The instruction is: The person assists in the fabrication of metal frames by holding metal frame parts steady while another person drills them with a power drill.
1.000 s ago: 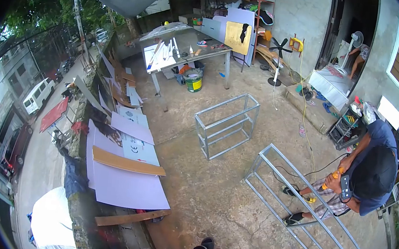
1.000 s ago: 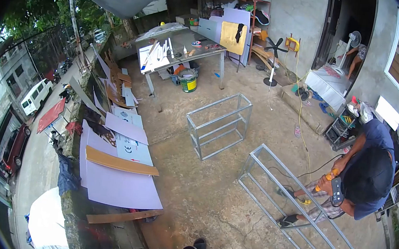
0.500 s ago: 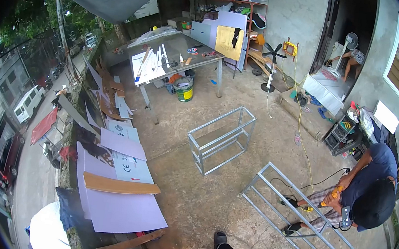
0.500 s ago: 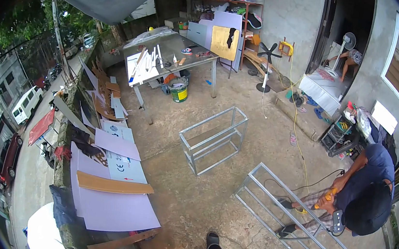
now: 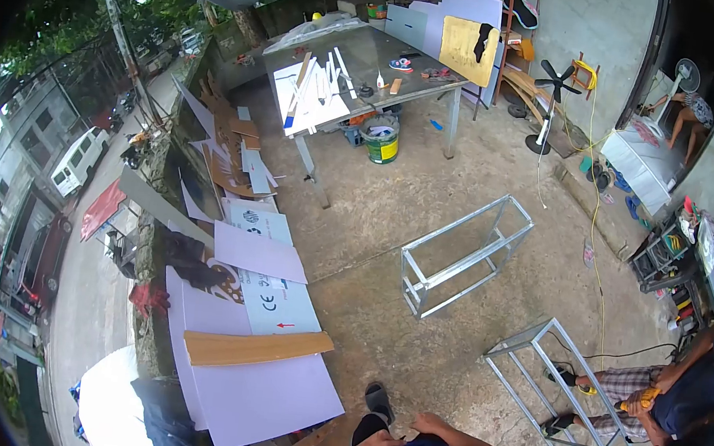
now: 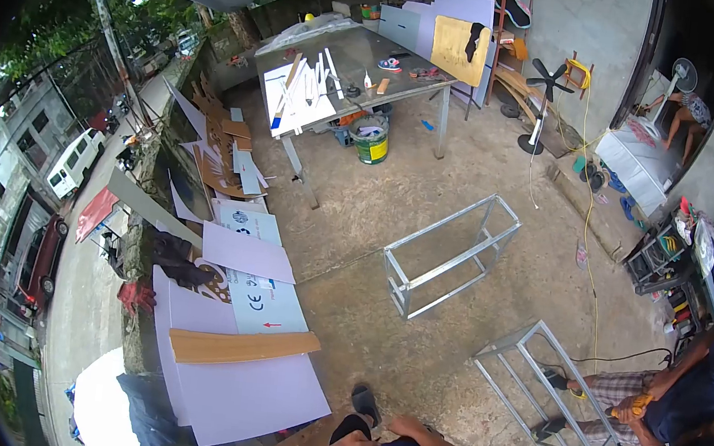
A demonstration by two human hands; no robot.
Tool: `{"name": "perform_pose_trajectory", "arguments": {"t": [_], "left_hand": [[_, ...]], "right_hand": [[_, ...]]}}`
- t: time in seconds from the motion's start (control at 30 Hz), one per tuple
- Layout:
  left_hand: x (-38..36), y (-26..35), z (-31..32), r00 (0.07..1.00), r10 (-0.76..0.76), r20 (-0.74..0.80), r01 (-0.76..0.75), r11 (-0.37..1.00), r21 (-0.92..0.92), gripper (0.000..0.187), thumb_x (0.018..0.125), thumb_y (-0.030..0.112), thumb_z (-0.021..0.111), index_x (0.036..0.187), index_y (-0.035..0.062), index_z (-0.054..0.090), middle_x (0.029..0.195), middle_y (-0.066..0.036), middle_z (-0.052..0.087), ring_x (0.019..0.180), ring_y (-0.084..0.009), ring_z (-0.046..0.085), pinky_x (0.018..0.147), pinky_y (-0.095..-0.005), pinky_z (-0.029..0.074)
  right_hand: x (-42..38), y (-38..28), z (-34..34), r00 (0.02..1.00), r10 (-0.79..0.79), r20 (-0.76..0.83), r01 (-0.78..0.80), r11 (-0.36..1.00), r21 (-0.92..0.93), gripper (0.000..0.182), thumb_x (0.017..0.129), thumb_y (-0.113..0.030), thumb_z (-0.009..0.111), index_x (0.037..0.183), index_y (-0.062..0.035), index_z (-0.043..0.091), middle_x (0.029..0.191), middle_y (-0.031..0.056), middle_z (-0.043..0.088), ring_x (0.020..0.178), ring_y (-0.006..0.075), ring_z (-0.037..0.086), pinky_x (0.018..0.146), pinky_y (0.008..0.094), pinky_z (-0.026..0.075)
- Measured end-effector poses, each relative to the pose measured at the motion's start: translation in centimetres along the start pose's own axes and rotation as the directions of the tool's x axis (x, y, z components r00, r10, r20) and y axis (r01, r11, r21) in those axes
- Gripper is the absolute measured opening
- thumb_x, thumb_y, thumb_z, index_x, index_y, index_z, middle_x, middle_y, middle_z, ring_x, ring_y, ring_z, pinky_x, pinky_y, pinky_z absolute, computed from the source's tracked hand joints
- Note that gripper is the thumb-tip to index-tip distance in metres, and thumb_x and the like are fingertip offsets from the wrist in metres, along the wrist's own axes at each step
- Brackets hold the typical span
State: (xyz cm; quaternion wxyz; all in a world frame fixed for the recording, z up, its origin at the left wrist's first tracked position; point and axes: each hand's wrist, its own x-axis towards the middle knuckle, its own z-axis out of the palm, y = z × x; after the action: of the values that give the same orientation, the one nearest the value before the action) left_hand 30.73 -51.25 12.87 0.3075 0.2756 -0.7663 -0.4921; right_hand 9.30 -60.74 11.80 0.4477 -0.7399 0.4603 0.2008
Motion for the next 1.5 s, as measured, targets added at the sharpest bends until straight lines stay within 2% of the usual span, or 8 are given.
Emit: {"name": "perform_pose_trajectory", "arguments": {"t": [0.1,0.43,0.67,0.7,0.77,1.17,1.23,1.5], "left_hand": [[-2.0,0.3,-7.9,0.496,-0.838,0.226,0.845,0.405,-0.35,0.029,0.089,0.027,0.061,0.095,0.0004,0.073,0.085,-0.014,0.071,0.072,-0.0178,0.068,0.064,-0.0266,0.051],[-1.1,-9.6,-19.2,0.22,-0.906,0.362,0.918,0.317,0.237,0.063,0.081,0.062,0.058,0.089,0.0013,0.074,0.085,-0.018,0.071,0.082,-0.0243,0.068,0.08,-0.0353,0.049],[6.4,-14.7,-34.4,0.529,-0.791,0.307,0.787,0.593,0.17,0.037,0.09,0.046,0.052,0.116,0.0237,0.066,0.09,-0.022,0.068,0.092,-0.035,0.066,0.081,-0.0395,0.051],[6.2,-15.4,-36.4,0.874,-0.482,0.053,0.467,0.866,0.178,0.035,0.091,0.043,0.054,0.092,0.013,0.071,0.071,-0.016,0.064,0.072,-0.0289,0.066,0.064,-0.0371,0.05],[8.6,-15.2,-41.2,0.261,-0.947,0.189,0.821,0.115,-0.559,0.043,0.093,0.039,0.054,0.06,0.0116,0.058,0.051,-0.004,0.048,0.046,-0.0178,0.049,0.045,-0.0336,0.036],[14.3,-27.0,-59.5,-0.015,-0.995,-0.095,0.411,0.08,-0.908,0.037,0.087,0.035,0.058,0.059,0.0126,0.052,0.047,0.002,0.031,0.036,-0.0157,0.031,0.038,-0.0333,0.024],[11.1,-36.5,-61.7,0.572,-0.809,-0.134,0.564,0.507,-0.651,0.04,0.088,0.029,0.052,0.123,0.01,0.057,0.056,0.001,0.039,0.038,-0.0134,0.033,0.037,-0.0326,0.026],[34.9,-35.0,-79.3,0.146,-0.911,0.386,0.949,0.018,-0.316,0.059,0.086,0.044,0.067,0.051,0.0193,0.026,0.048,0.006,0.022,0.039,-0.0088,0.022,0.041,-0.0313,0.015]], "right_hand": [[1.6,3.8,0.3,0.982,0.19,0.015,-0.19,0.97,0.153,0.054,0.084,-0.048,0.055,0.101,0.0009,0.068,0.103,0.0257,0.065,0.102,0.0388,0.063,0.088,0.0477,0.049],[3.8,0.5,-1.4,0.9,0.429,-0.073,-0.4,0.882,0.25,0.048,0.088,-0.047,0.047,0.117,-0.0114,0.061,0.102,0.0315,0.059,0.102,0.0472,0.059,0.085,0.0506,0.05],[17.3,-4.1,-19.2,0.861,0.501,-0.085,-0.443,0.821,0.359,0.065,0.086,-0.055,0.049,0.107,0.0043,0.065,0.112,0.0277,0.063,0.108,0.0411,0.06,0.094,0.0469,0.047],[19.8,-4.3,-21.2,0.892,0.434,-0.125,-0.382,0.873,0.303,0.061,0.085,-0.053,0.05,0.104,0.0034,0.066,0.109,0.0271,0.064,0.106,0.0402,0.061,0.092,0.0465,0.048],[23.0,-6.8,-27.8,0.951,0.308,-0.033,-0.292,0.925,0.242,0.062,0.084,-0.054,0.051,0.101,0.003,0.068,0.107,0.0286,0.064,0.104,0.0409,0.061,0.09,0.0475,0.048],[47.8,-10.2,-50.9,0.906,0.338,-0.253,-0.197,0.868,0.456,0.057,0.084,-0.05,0.057,0.105,0.0022,0.065,0.104,0.0279,0.064,0.103,0.043,0.061,0.087,0.0472,0.048],[45.7,-10.4,-53.8,0.874,0.391,-0.288,-0.218,0.846,0.487,0.054,0.084,-0.049,0.057,0.104,0.0009,0.066,0.104,0.0261,0.065,0.102,0.0422,0.061,0.087,0.0465,0.048],[41.9,-1.0,-48.8,0.667,0.69,-0.28,-0.286,0.585,0.759,0.046,0.08,-0.04,0.061,0.09,0.0044,0.068,0.077,0.0223,0.068,0.072,0.0338,0.065,0.067,0.0424,0.051]]}}
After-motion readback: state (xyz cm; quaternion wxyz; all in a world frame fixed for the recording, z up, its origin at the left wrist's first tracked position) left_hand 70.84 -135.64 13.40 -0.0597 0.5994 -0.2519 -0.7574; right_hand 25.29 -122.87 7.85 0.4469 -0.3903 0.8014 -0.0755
